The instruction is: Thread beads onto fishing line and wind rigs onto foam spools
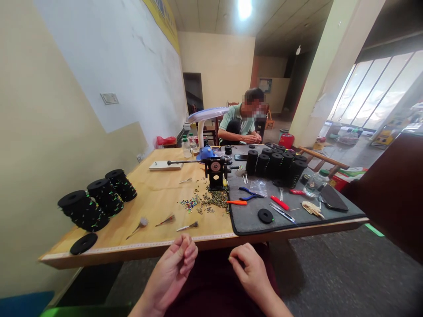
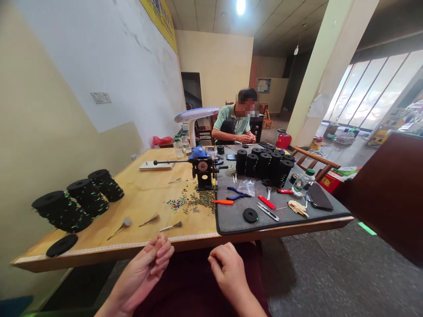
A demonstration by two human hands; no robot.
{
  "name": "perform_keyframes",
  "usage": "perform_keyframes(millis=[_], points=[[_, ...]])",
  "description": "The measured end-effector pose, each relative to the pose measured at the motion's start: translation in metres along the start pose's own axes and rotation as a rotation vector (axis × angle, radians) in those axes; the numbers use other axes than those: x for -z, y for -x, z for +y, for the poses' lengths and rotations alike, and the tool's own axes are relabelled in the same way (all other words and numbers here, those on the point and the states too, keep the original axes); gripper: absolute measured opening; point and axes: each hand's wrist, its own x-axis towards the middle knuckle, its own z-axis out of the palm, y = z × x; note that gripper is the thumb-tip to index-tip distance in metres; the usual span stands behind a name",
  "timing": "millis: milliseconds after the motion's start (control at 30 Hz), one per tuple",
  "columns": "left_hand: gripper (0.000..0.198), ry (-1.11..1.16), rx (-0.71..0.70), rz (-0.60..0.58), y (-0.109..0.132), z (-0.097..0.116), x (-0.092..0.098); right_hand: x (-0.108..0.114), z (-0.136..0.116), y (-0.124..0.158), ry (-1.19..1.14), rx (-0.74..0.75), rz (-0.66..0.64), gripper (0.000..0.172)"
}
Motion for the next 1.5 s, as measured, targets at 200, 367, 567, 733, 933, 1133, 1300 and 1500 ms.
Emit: perform_keyframes(millis=[200,367,567,733,933,1133,1300,1500], points=[[0.022,0.057,-0.033,0.016,0.011,0.014,-0.008,0.012,0.020,0.002,-0.013,-0.017,0.041,0.018],[0.023,-0.127,-0.044,0.032,0.010,0.005,-0.017,0.009,0.029,0.005,-0.023,-0.079,0.024,0.022],[0.026,-0.557,-0.079,-0.010,0.003,-0.016,-0.018,0.020,0.011,0.003,-0.117,-0.117,0.093,0.027],[0.028,-0.754,-0.095,-0.055,0.007,-0.022,-0.018,0.013,-0.042,-0.005,-0.473,-0.173,-0.050,0.034],[0.024,-0.915,-0.188,0.002,0.018,-0.021,-0.007,-0.017,-0.066,-0.009,-0.734,-0.207,-0.322,0.032],[0.025,-0.931,-0.205,0.053,0.018,-0.028,0.007,-0.035,-0.050,-0.001,-0.515,-0.195,-0.300,0.021],[0.022,-1.058,-0.275,0.050,0.003,-0.022,0.018,-0.042,-0.039,0.001,-0.491,-0.246,-0.270,0.018],[0.015,-1.409,-0.508,0.244,-0.048,0.012,0.042,-0.045,-0.025,-0.006,-0.850,-0.506,-0.144,0.037]])
